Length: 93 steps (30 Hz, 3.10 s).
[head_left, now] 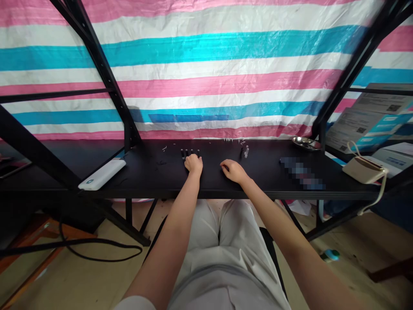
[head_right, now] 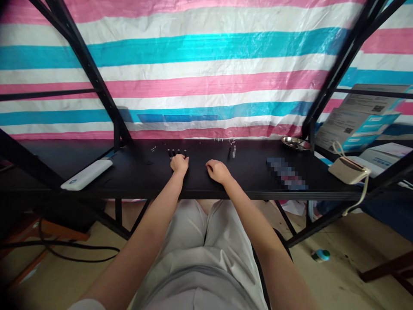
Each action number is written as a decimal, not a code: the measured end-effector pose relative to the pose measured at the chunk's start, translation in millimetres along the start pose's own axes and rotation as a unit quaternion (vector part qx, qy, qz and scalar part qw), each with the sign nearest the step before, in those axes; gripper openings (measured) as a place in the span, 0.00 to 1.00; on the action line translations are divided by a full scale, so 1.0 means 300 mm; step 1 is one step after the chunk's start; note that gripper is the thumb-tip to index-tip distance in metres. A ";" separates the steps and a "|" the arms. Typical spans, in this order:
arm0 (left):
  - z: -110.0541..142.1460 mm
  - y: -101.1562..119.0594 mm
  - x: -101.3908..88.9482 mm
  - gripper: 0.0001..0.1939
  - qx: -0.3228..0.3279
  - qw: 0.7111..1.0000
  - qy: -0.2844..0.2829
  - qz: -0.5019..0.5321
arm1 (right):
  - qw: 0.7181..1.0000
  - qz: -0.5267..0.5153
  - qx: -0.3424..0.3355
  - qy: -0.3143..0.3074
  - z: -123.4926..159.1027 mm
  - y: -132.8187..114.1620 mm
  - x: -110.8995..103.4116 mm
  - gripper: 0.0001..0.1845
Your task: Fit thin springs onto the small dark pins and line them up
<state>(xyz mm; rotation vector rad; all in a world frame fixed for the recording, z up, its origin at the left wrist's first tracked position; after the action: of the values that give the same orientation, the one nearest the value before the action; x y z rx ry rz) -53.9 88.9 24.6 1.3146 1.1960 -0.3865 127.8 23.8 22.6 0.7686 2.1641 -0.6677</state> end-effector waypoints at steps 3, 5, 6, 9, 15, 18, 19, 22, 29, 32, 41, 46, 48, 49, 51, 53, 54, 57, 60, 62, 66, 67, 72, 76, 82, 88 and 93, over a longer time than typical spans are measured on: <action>0.003 -0.003 -0.002 0.11 -0.004 1.000 -0.003 -0.004 | 1.000 -0.003 0.002 0.003 0.001 0.001 -0.002 0.09; 0.002 -0.003 -0.002 0.11 -0.003 1.000 -0.003 -0.004 | 1.000 -0.006 0.002 0.003 0.001 -0.001 -0.005 0.09; 0.001 -0.004 -0.001 0.11 -0.004 1.000 -0.003 -0.004 | 1.000 -0.008 0.001 0.002 0.001 -0.002 -0.006 0.09; -0.001 -0.005 0.002 0.10 -0.008 1.000 -0.005 -0.007 | 1.000 -0.012 0.006 -0.002 0.001 -0.009 -0.013 0.08; 0.011 -0.006 -0.023 0.08 0.022 0.999 0.045 0.001 | 0.995 0.024 0.082 0.049 0.012 0.014 -0.053 0.07; 0.044 0.019 -0.055 0.06 0.099 0.988 0.101 0.056 | 0.966 0.030 0.187 0.174 0.050 0.087 -0.115 0.09; 0.062 0.037 -0.062 0.05 0.141 0.981 0.111 0.074 | 0.947 0.025 0.225 0.227 0.071 0.119 -0.138 0.10; 0.132 0.102 -0.071 0.08 0.276 0.947 0.118 0.112 | 0.878 -0.009 0.313 0.361 0.138 0.215 -0.186 0.14; 0.219 0.169 -0.061 0.13 0.400 0.903 0.091 0.124 | 0.851 0.010 0.371 0.372 0.145 0.340 -0.206 0.15; 0.212 0.158 -0.067 0.13 0.389 0.906 0.097 0.132 | 0.853 0.026 0.390 0.345 0.128 0.357 -0.197 0.15; 0.208 0.152 -0.069 0.13 0.382 0.908 0.095 0.141 | 0.857 0.042 0.405 0.318 0.128 0.402 -0.163 0.11; 0.208 0.152 -0.065 0.13 0.377 0.911 0.089 0.139 | 0.865 0.043 0.383 0.322 0.123 0.417 -0.156 0.10; 0.208 0.150 -0.063 0.13 0.377 0.912 0.087 0.139 | 0.864 0.045 0.384 0.324 0.122 0.422 -0.155 0.10; 0.207 0.150 -0.063 0.13 0.377 0.912 0.087 0.140 | 0.864 0.045 0.385 0.322 0.121 0.423 -0.154 0.09; 0.207 0.149 -0.062 0.13 0.376 0.912 0.087 0.140 | 0.865 0.045 0.385 0.318 0.120 0.421 -0.155 0.08; 0.207 0.149 -0.064 0.13 0.377 0.911 0.088 0.142 | 0.865 0.048 0.385 0.318 0.122 0.413 -0.160 0.07; 0.208 0.149 -0.065 0.13 0.377 0.911 0.088 0.143 | 0.863 0.048 0.386 0.321 0.126 0.408 -0.163 0.07; 0.210 0.149 -0.067 0.13 0.377 0.910 0.087 0.146 | 0.862 0.038 0.381 0.332 0.138 0.389 -0.169 0.08; 0.211 0.148 -0.066 0.13 0.373 0.912 0.082 0.147 | 0.878 0.028 0.350 0.326 0.131 0.371 -0.162 0.11; 0.211 0.148 -0.064 0.12 0.371 0.913 0.079 0.149 | 0.894 0.024 0.322 0.311 0.116 0.365 -0.150 0.13; 0.211 0.148 -0.054 0.12 0.375 0.912 0.070 0.147 | 0.924 0.027 0.276 0.264 0.082 0.362 -0.120 0.14; 0.211 0.148 -0.052 0.12 0.376 0.912 0.069 0.147 | 0.929 0.033 0.267 0.253 0.075 0.363 -0.113 0.14; 0.212 0.147 -0.048 0.12 0.382 0.910 0.068 0.147 | 0.943 0.053 0.258 0.202 0.061 0.371 -0.084 0.14; 0.216 0.150 -0.048 0.12 0.384 0.910 0.059 0.144 | 0.947 0.066 0.259 0.179 0.058 0.364 -0.076 0.13; 0.220 0.152 -0.050 0.12 0.389 0.908 0.058 0.144 | 0.947 0.089 0.272 0.149 0.058 0.347 -0.078 0.06; 0.221 0.155 -0.040 0.11 0.400 0.903 0.054 0.145 | 0.976 0.095 0.118 0.158 0.016 0.223 -0.084 0.06; 0.274 0.190 -0.007 0.21 0.478 0.871 0.019 0.110 | 0.985 0.138 -0.071 0.071 -0.033 0.064 -0.040 0.12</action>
<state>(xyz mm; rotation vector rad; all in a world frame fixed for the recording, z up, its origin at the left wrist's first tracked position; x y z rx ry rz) 27.4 33.0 40.7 2.2924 0.8629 -0.8510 143.1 39.7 33.5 1.0413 2.1484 -0.3201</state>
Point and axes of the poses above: each hand's wrist, its own z-axis away from the middle knuckle, its own x-axis out of the palm, y = z × x, the point moved 7 cm from there along -z, towards the middle knuckle, and after that the axes turned 9 degrees about -x, right-handed, at the moved point
